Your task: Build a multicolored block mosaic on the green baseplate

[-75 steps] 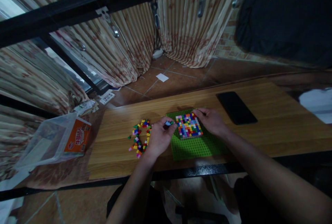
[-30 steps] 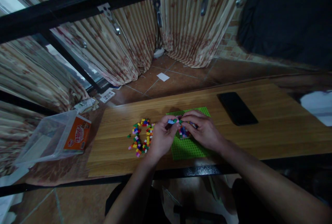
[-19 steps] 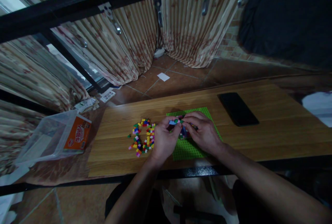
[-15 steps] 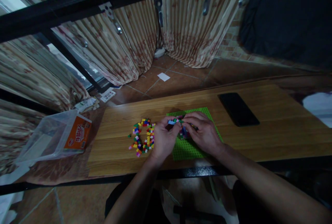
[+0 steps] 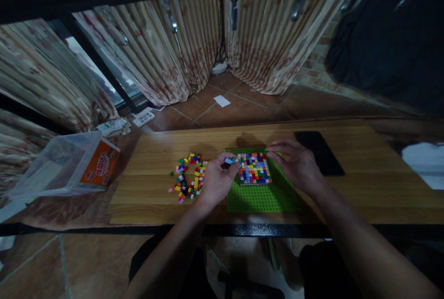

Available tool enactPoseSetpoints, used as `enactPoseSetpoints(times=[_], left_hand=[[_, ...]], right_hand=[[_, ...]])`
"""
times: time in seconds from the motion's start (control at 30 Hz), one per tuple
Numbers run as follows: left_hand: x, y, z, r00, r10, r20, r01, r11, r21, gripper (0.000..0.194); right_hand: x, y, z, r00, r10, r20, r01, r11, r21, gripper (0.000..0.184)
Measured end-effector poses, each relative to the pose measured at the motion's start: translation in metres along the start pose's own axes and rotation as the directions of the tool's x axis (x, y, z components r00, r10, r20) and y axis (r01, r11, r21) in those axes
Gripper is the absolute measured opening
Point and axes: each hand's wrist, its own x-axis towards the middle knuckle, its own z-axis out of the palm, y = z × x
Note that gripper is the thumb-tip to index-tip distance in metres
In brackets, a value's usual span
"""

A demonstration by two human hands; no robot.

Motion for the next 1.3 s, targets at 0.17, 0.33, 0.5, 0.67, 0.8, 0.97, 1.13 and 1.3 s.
enactPoseSetpoints(times=[0.17, 0.33, 0.5, 0.67, 0.8, 0.97, 1.13, 1.3], left_hand=[[-0.002, 0.003, -0.001, 0.999, 0.007, 0.033, -0.008, 0.999, 0.034, 0.007], [-0.002, 0.003, -0.003, 0.999, -0.001, 0.044, -0.001, 0.999, 0.042, 0.008], [-0.002, 0.003, -0.003, 0.999, 0.004, 0.044, -0.006, 0.999, 0.036, 0.007], [-0.002, 0.004, -0.002, 0.999, 0.013, 0.043, -0.015, 0.999, 0.047, 0.006], [-0.001, 0.003, -0.002, 0.999, 0.013, 0.044, -0.016, 0.999, 0.05, 0.006], [-0.001, 0.002, -0.002, 0.999, 0.001, 0.053, -0.004, 0.999, 0.04, 0.008], [-0.002, 0.003, -0.002, 0.999, 0.002, 0.049, -0.004, 0.999, 0.036, 0.007], [-0.002, 0.002, -0.002, 0.999, 0.008, 0.054, -0.01, 0.999, 0.034, 0.007]], right_hand=[[-0.001, -0.001, 0.004, 0.996, 0.0, 0.087, 0.005, 0.998, -0.066, 0.019], [-0.002, 0.002, 0.007, 0.997, 0.018, 0.081, -0.012, 0.997, -0.079, 0.015], [0.0, 0.0, 0.013, 0.995, 0.09, 0.039, -0.088, 0.995, -0.038, 0.013], [0.0, -0.003, 0.018, 0.964, 0.264, 0.043, -0.267, 0.959, 0.094, 0.013], [0.001, -0.003, 0.023, 0.89, 0.446, 0.093, -0.453, 0.848, 0.274, 0.014], [0.001, -0.001, 0.027, 0.817, 0.567, 0.105, -0.556, 0.728, 0.401, 0.02], [0.0, -0.001, 0.028, 0.816, 0.569, 0.103, -0.551, 0.71, 0.438, 0.024], [-0.002, 0.002, 0.029, 0.809, 0.577, 0.114, -0.563, 0.704, 0.432, 0.024]])
